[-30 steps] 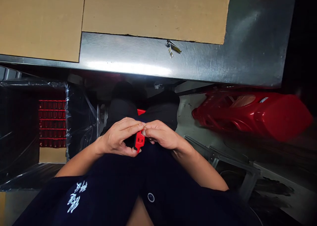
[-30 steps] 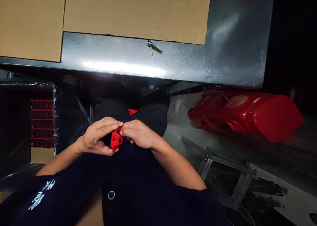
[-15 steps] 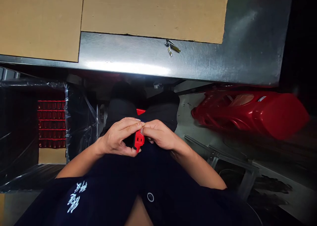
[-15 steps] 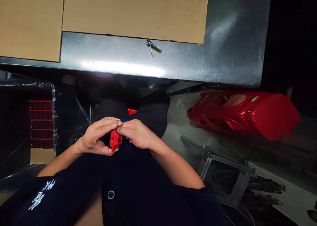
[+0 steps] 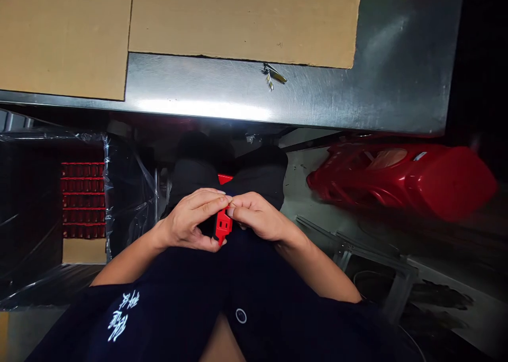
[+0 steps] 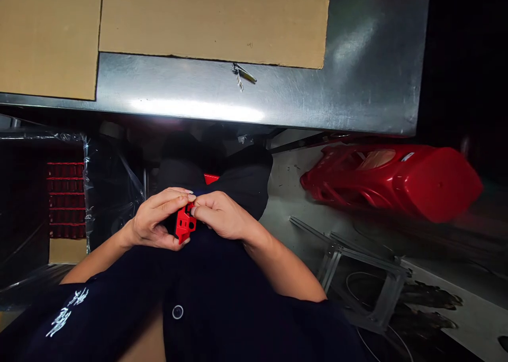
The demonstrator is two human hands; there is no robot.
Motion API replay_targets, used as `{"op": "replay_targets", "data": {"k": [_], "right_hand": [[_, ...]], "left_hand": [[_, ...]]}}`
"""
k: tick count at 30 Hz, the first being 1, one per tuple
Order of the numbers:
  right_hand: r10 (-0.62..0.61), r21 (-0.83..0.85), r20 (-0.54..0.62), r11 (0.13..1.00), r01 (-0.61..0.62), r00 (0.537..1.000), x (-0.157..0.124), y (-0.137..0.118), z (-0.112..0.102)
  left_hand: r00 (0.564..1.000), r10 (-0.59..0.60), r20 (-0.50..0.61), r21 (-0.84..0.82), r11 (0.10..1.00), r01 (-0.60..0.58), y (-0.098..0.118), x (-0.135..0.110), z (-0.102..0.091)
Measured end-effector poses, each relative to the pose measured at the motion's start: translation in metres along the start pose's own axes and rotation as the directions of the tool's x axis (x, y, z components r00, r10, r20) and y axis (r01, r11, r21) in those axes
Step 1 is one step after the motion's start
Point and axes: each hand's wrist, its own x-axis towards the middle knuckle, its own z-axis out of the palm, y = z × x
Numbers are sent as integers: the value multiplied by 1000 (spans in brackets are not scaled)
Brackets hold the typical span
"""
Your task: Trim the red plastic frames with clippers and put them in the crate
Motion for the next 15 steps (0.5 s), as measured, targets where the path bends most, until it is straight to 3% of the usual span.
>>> {"op": "replay_targets", "data": {"k": [5,10,15], "right_hand": [[-14,-58,30,998,16,999,0,-4,-2],[-10,125,148,992,-9,989,-3,-1,-9],[-62,198,168,980,28,984,-2,2,-10]], "left_hand": [[1000,12,18,12,1000,-13,1,0,-1],[1000,-7,14,-28,1000,7,1,-1,-2],[999,-45,30,-42,998,46,2,-3,-2]]}}
